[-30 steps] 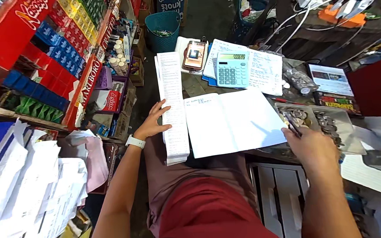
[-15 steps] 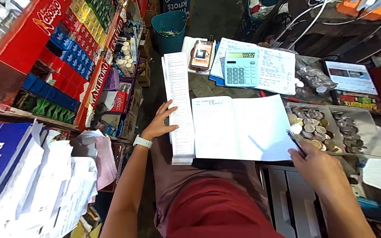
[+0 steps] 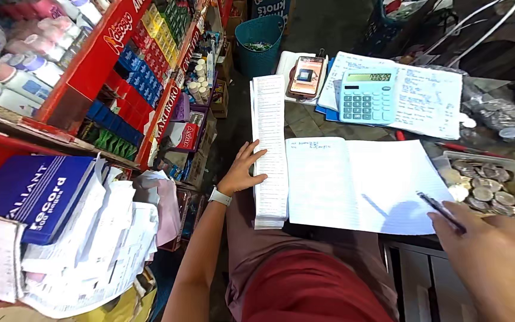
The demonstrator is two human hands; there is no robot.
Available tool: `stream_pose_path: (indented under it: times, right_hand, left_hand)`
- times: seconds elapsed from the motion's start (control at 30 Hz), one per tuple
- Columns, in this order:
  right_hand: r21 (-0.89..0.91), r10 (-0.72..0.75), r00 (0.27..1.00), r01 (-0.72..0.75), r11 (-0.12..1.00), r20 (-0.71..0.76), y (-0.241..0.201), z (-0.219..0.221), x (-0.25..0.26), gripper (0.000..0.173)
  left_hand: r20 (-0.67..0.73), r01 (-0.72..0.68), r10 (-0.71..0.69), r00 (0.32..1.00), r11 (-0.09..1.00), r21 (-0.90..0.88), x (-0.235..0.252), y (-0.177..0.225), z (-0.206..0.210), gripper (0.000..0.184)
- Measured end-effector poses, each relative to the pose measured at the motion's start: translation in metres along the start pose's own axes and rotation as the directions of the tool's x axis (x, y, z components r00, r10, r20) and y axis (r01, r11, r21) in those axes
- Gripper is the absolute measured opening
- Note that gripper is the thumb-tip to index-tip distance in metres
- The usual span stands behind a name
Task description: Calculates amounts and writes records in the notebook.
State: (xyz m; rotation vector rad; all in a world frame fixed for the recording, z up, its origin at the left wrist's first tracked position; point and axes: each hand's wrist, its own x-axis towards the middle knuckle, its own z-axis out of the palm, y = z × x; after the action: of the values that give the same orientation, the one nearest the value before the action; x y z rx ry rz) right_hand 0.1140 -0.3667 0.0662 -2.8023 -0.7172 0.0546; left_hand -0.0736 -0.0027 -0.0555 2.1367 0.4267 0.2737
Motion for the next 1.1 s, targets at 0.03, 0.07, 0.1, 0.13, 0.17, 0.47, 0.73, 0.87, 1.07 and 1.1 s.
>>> stream_pose_path:
  times: [0.03, 0.07, 0.1, 0.13, 0.17, 0.47, 0.73, 0.87, 1.07, 1.1]
  right_hand:
    - [0.066, -0.062, 0.995, 0.068, 0.996, -0.084, -0.006, -0.003, 0.001, 0.035]
    - [0.149, -0.124, 0.977, 0.151, 0.977, -0.173, -0.012, -0.004, 0.005, 0.035]
    - [0.262, -0.16, 0.962, 0.217, 0.94, -0.223, -0.017, -0.004, 0.01, 0.038]
    - [0.365, -0.179, 0.958, 0.253, 0.896, -0.226, -0.023, -0.003, 0.017, 0.043]
    - [0.461, -0.186, 0.956, 0.274, 0.844, -0.226, -0.028, 0.0, 0.025, 0.048]
    - [0.467, -0.637, 0.754, 0.626, 0.624, -0.161, -0.11, 0.111, 0.073, 0.033]
    - [0.291, -0.69, 0.72, 0.678, 0.675, -0.077, -0.119, 0.152, 0.078, 0.041]
    - [0.294, -0.697, 0.715, 0.679, 0.672, -0.057, -0.119, 0.15, 0.078, 0.046]
    - [0.381, -0.691, 0.716, 0.669, 0.638, -0.1, -0.131, 0.143, 0.075, 0.029]
    - [0.414, -0.702, 0.703, 0.676, 0.609, -0.114, -0.133, 0.143, 0.074, 0.029]
  left_hand:
    - [-0.017, -0.007, 0.007, 1.0, 1.0, 0.012, -0.002, -0.001, 0.002, 0.059]
    - [-0.038, -0.014, 0.015, 0.999, 1.0, 0.028, -0.005, -0.002, 0.005, 0.053]
    - [-0.062, -0.014, 0.016, 0.998, 0.999, 0.045, -0.006, -0.003, 0.008, 0.048]
    - [-0.082, -0.012, 0.018, 0.996, 0.998, 0.066, -0.008, -0.003, 0.011, 0.047]
    - [-0.106, -0.018, 0.027, 0.994, 0.996, 0.088, -0.009, -0.003, 0.014, 0.045]
    - [-0.219, -0.031, 0.062, 0.974, 0.989, 0.141, -0.016, 0.0, 0.027, 0.043]
    - [-0.221, -0.048, 0.072, 0.972, 0.992, 0.116, -0.015, -0.001, 0.026, 0.042]
    - [-0.212, -0.049, 0.07, 0.975, 0.993, 0.105, -0.014, -0.001, 0.025, 0.043]
    - [-0.226, -0.065, 0.089, 0.97, 0.991, 0.113, -0.014, -0.005, 0.027, 0.043]
    - [-0.23, -0.069, 0.094, 0.969, 0.991, 0.115, -0.014, -0.005, 0.027, 0.043]
